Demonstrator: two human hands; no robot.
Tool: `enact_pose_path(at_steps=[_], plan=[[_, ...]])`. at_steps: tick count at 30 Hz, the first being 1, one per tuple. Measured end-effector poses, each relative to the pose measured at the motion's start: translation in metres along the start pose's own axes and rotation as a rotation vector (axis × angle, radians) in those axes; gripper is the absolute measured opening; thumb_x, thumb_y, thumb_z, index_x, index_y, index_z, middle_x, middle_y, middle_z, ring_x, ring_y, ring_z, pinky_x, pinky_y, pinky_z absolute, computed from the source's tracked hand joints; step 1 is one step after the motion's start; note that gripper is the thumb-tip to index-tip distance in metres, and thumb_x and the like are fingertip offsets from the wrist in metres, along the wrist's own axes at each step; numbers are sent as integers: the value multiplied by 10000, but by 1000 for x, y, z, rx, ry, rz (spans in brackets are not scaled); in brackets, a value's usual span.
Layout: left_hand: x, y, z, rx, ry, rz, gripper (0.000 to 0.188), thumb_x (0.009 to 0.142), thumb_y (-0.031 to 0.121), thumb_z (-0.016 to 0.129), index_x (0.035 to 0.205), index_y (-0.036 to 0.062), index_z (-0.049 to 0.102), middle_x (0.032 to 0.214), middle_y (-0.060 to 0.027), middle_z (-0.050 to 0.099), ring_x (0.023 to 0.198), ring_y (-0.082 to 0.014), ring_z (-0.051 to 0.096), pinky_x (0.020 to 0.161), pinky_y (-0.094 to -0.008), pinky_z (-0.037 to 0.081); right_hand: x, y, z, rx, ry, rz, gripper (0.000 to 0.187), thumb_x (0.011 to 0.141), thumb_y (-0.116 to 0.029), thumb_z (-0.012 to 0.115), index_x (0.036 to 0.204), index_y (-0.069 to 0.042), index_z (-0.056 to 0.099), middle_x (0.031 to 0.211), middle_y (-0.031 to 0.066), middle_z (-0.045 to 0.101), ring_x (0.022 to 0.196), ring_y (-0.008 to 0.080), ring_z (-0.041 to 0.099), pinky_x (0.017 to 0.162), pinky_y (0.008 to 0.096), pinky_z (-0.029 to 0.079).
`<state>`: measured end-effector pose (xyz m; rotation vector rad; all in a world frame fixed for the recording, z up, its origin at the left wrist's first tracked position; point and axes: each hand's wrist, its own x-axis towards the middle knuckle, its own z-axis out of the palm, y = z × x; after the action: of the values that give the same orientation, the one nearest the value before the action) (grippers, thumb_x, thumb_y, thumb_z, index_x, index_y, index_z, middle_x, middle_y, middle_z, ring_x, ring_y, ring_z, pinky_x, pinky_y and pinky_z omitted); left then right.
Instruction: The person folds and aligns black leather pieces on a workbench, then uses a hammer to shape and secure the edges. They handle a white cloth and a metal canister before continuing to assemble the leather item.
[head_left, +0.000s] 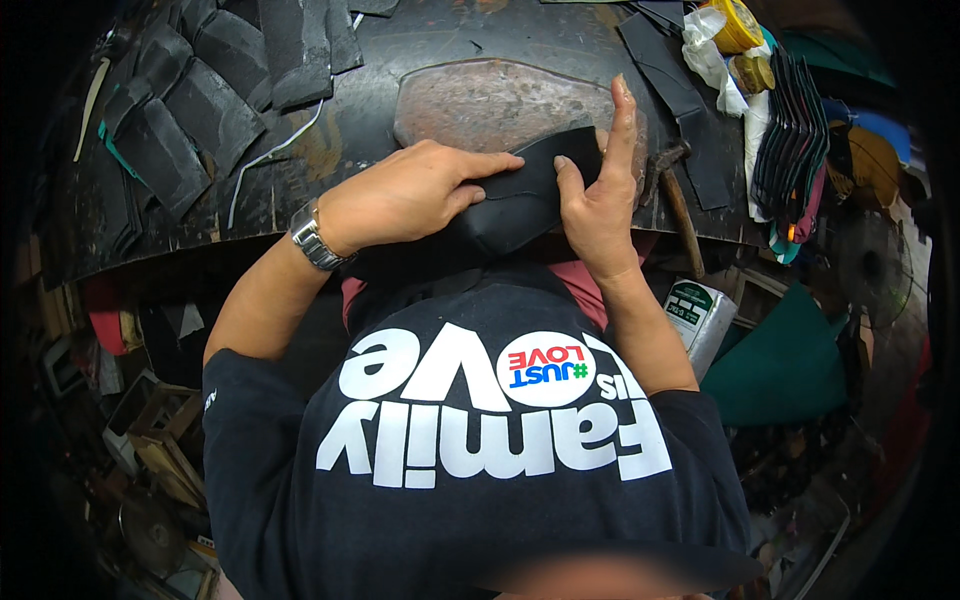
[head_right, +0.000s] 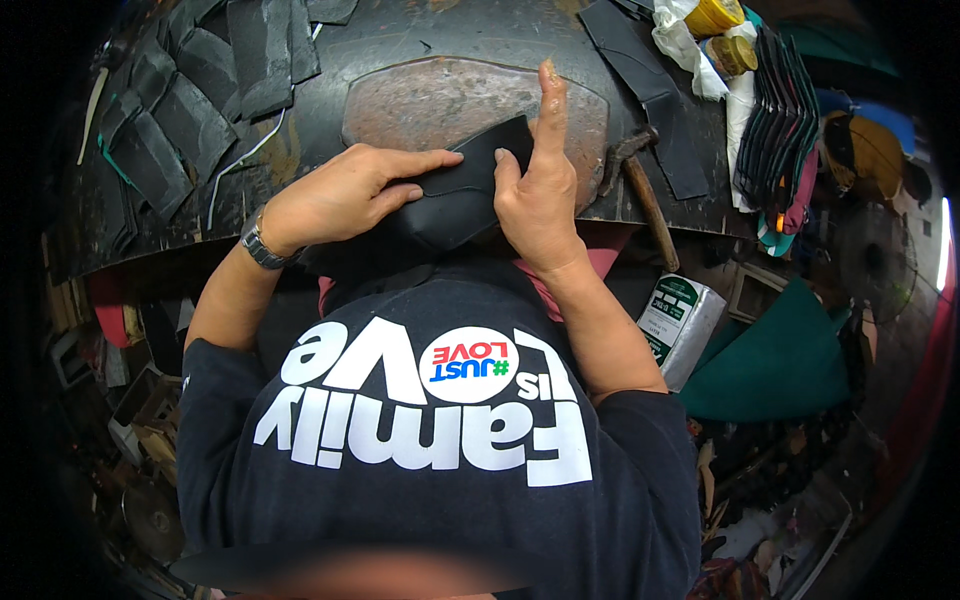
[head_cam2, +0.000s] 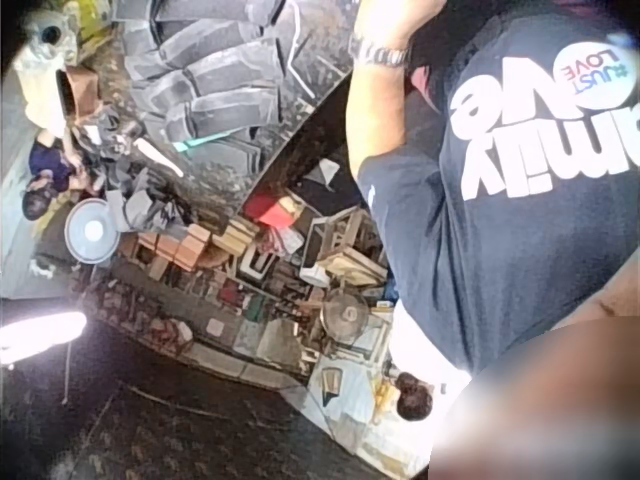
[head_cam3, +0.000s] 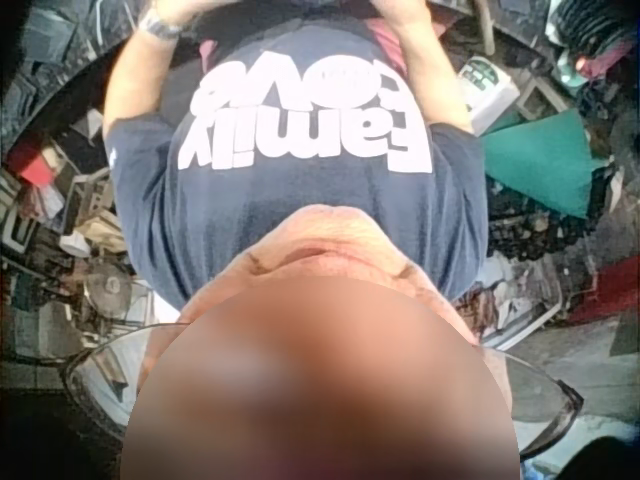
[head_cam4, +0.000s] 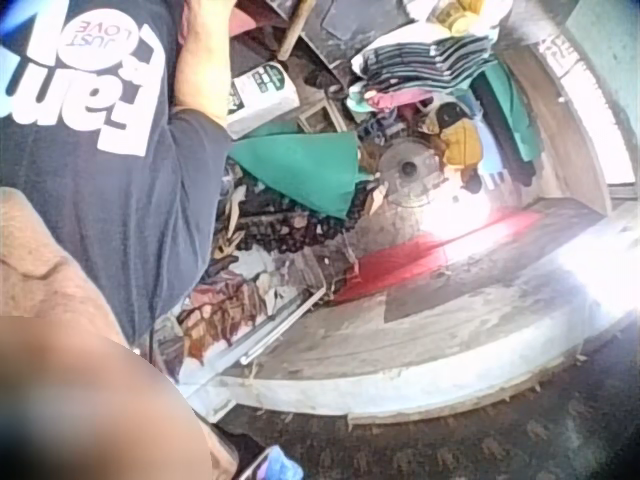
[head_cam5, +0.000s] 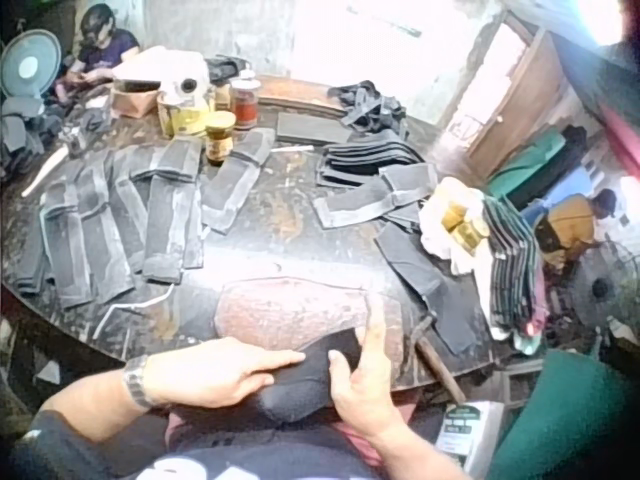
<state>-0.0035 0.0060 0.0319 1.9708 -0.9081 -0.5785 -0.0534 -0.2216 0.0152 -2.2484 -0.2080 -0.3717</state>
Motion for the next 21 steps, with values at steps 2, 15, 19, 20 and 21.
enact_pose_path(at_steps=[2, 15, 19, 20, 21], plan=[[1, 3, -2, 89, -15, 16, 453, 927, 72, 606, 1379, 59, 594, 1153, -236, 694, 1040, -414, 667, 906, -464, 529, -2, 3, 5, -62, 9, -66, 969, 820, 118, 617, 1627, -71, 115, 1637, 168, 333, 1311, 389, 552, 1110, 468, 419], [1, 12, 3, 282, 51, -2, 427, 897, 94, 544, 1304, 41, 663, 871, -259, 705, 832, -415, 696, 783, -485, 553, -1, 21, 1, -284, 87, -113, 948, 841, -42, 735, 1625, -100, 207, 1077, 155, 626, 1030, 284, 576, 1015, 460, 386], [0, 9, 6, 269, 56, -13, 431, 887, 97, 548, 1296, 39, 668, 855, -267, 698, 817, -410, 695, 778, -483, 554, 1, 27, -2, -44, 127, 106, 847, 859, -51, 730, 1589, -106, 303, 932, 101, 629, 930, 231, 586, 909, 396, 442], [0, 8, 6, 266, 63, -9, 432, 884, 98, 548, 1295, 38, 668, 849, -267, 697, 809, -410, 695, 774, -483, 554, 1, 28, -2, 17, 157, 128, 810, 865, -47, 722, 1575, -104, 335, 894, 87, 626, 907, 218, 589, 882, 381, 450], [0, 8, 7, 264, 64, -11, 433, 881, 97, 549, 1293, 38, 670, 841, -266, 695, 801, -410, 694, 768, -484, 553, 2, 29, -2, -4, 172, 131, 777, 869, -38, 712, 1559, -96, 359, 869, 76, 624, 886, 209, 588, 871, 378, 452]])
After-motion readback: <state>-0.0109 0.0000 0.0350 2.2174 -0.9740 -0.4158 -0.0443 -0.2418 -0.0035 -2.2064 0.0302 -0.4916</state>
